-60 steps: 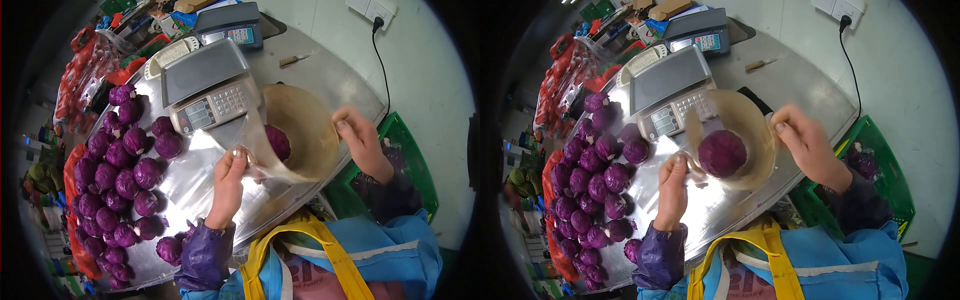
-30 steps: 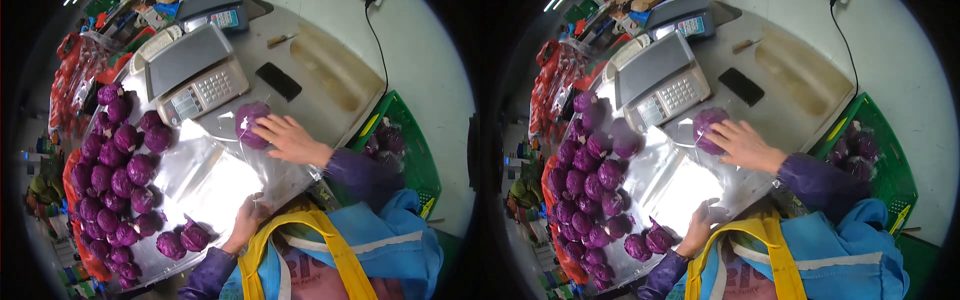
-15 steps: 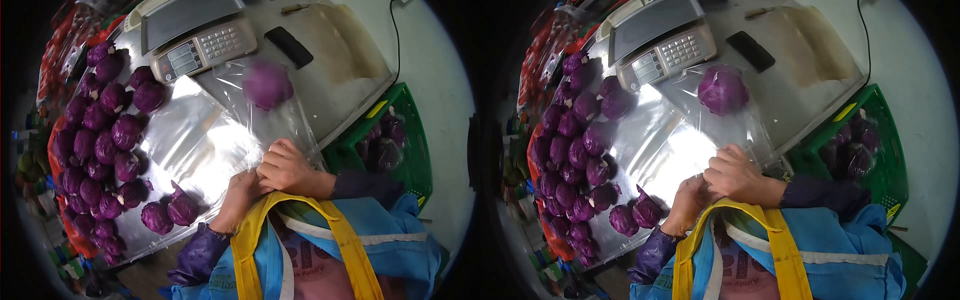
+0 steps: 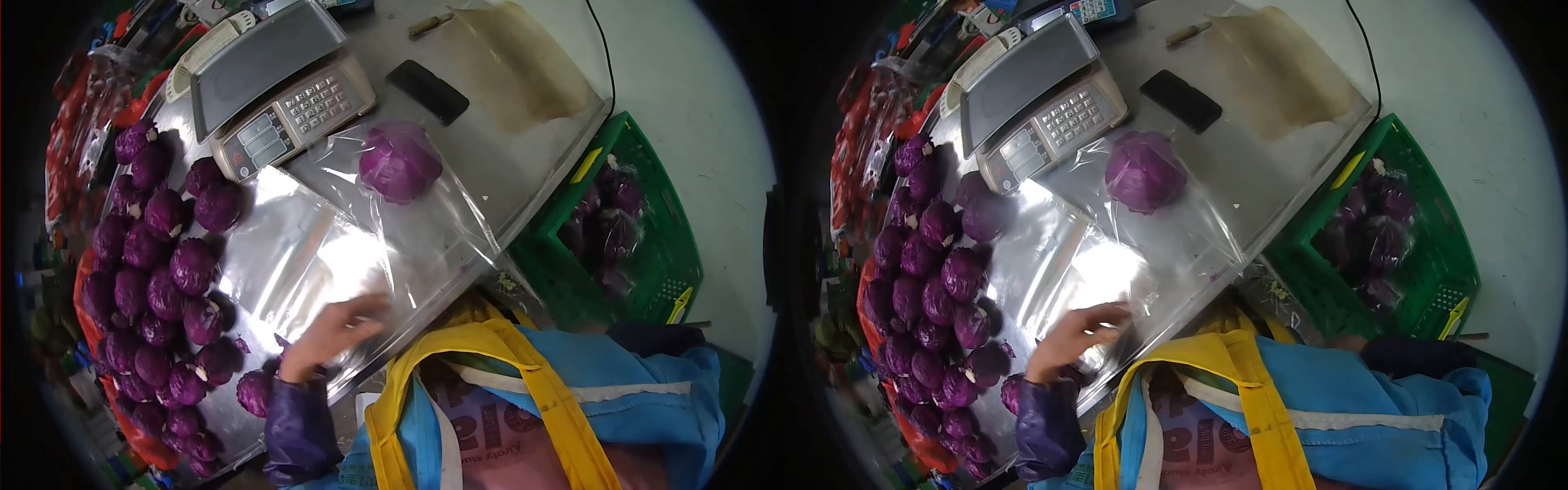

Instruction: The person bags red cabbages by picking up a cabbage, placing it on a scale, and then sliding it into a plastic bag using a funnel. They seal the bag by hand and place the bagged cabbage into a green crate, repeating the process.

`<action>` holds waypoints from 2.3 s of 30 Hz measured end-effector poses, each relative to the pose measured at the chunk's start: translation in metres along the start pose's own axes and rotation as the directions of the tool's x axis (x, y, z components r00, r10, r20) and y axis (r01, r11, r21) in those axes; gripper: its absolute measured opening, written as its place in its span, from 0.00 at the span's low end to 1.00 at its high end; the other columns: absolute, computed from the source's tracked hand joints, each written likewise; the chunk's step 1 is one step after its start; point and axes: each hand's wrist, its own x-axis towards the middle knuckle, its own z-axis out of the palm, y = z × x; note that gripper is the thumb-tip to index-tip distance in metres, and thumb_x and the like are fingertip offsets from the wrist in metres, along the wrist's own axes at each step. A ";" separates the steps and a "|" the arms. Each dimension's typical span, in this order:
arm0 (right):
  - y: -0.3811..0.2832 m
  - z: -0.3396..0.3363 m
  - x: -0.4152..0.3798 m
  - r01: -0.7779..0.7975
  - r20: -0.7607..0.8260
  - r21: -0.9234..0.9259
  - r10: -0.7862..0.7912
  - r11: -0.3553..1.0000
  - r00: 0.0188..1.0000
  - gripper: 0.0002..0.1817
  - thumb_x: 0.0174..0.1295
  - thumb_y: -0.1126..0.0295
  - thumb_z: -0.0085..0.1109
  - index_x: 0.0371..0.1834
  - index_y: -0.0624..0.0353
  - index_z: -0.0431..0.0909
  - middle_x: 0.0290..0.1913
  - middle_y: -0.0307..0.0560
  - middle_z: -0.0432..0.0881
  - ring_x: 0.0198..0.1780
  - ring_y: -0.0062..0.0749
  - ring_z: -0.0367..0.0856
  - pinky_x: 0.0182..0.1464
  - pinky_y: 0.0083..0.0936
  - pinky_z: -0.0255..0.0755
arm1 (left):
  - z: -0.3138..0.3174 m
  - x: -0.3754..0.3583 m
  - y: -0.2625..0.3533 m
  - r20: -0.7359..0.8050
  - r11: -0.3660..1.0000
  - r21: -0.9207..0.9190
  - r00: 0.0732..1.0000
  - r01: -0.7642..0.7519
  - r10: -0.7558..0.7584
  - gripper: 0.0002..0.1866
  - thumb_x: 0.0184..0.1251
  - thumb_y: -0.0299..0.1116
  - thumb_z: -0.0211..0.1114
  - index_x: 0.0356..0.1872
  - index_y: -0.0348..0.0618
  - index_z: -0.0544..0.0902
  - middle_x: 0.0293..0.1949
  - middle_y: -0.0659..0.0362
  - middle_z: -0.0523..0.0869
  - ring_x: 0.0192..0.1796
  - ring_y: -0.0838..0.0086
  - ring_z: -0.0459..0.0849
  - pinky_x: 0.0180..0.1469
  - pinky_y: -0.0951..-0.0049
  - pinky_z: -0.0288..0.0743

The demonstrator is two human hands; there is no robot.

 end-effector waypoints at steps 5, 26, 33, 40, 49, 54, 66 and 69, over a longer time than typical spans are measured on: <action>-0.039 -0.146 -0.024 0.304 -0.999 -0.008 -0.022 0.953 0.041 0.28 0.46 0.74 0.61 0.55 0.56 0.69 0.51 0.51 0.73 0.50 0.44 0.75 0.48 0.31 0.72 | -0.008 0.039 0.012 -0.638 0.635 0.728 0.596 0.260 0.488 0.45 0.35 0.20 0.72 0.64 0.46 0.64 0.65 0.47 0.60 0.65 0.52 0.62 0.61 0.62 0.64; -0.056 -0.266 0.000 0.923 -0.998 -0.021 -0.055 0.383 0.000 0.13 0.66 0.68 0.49 0.23 0.60 0.65 0.21 0.36 0.72 0.25 0.15 0.68 0.28 0.17 0.63 | -0.035 0.085 -0.015 -0.388 0.889 -0.454 0.913 -0.069 -0.128 0.37 0.73 0.54 0.29 0.43 0.28 0.78 0.39 0.47 0.83 0.46 0.64 0.81 0.55 0.67 0.70; -0.051 -0.284 0.048 0.922 -0.955 0.205 0.273 0.327 0.115 0.14 0.64 0.67 0.50 0.22 0.61 0.64 0.16 0.36 0.63 0.21 0.17 0.62 0.23 0.22 0.58 | -0.039 0.108 -0.031 -0.407 0.778 -0.628 0.854 -0.004 -0.324 0.28 0.72 0.51 0.39 0.32 0.35 0.77 0.30 0.52 0.83 0.30 0.66 0.83 0.39 0.69 0.78; -0.068 -0.295 0.066 0.849 -0.939 0.300 0.292 0.435 0.182 0.14 0.62 0.61 0.51 0.40 0.61 0.69 0.30 0.51 0.76 0.30 0.34 0.74 0.34 0.31 0.67 | -0.062 0.122 -0.068 -0.870 0.997 0.075 0.487 -0.032 0.081 0.20 0.67 0.45 0.52 0.53 0.43 0.70 0.47 0.55 0.76 0.43 0.74 0.77 0.39 0.73 0.75; -0.078 -0.270 0.064 0.924 -0.918 0.382 0.119 0.002 0.379 0.29 0.65 0.50 0.46 0.66 0.49 0.57 0.59 0.52 0.68 0.54 0.37 0.70 0.55 0.31 0.66 | -0.029 0.139 0.027 -0.451 0.767 -0.639 0.839 -0.066 -0.303 0.34 0.67 0.60 0.39 0.64 0.45 0.63 0.61 0.54 0.68 0.61 0.63 0.69 0.62 0.60 0.64; -0.049 -0.221 0.001 0.984 -0.981 0.149 0.136 0.096 0.136 0.33 0.63 0.49 0.50 0.67 0.52 0.56 0.63 0.51 0.64 0.51 0.36 0.70 0.53 0.32 0.66 | -0.026 0.152 -0.003 -0.253 0.775 -0.628 0.922 0.076 -0.295 0.28 0.68 0.54 0.44 0.58 0.44 0.68 0.56 0.52 0.72 0.55 0.62 0.73 0.48 0.60 0.75; 0.134 0.003 -0.065 0.799 -0.546 -0.444 0.829 -0.406 0.118 0.36 0.57 0.56 0.55 0.67 0.50 0.51 0.66 0.47 0.61 0.64 0.39 0.62 0.65 0.46 0.57 | 0.111 0.187 0.157 0.111 0.942 -0.325 0.985 -0.089 0.132 0.32 0.69 0.46 0.51 0.67 0.44 0.50 0.51 0.47 0.71 0.40 0.66 0.82 0.40 0.71 0.79; 0.168 0.049 -0.071 0.904 -0.447 -0.035 0.803 0.426 -0.395 0.32 0.61 0.60 0.54 0.66 0.50 0.52 0.63 0.43 0.64 0.65 0.35 0.62 0.66 0.42 0.56 | 0.103 0.198 0.130 0.048 0.957 -0.291 0.998 -0.015 0.030 0.27 0.69 0.43 0.52 0.63 0.41 0.60 0.50 0.48 0.73 0.39 0.67 0.82 0.40 0.72 0.78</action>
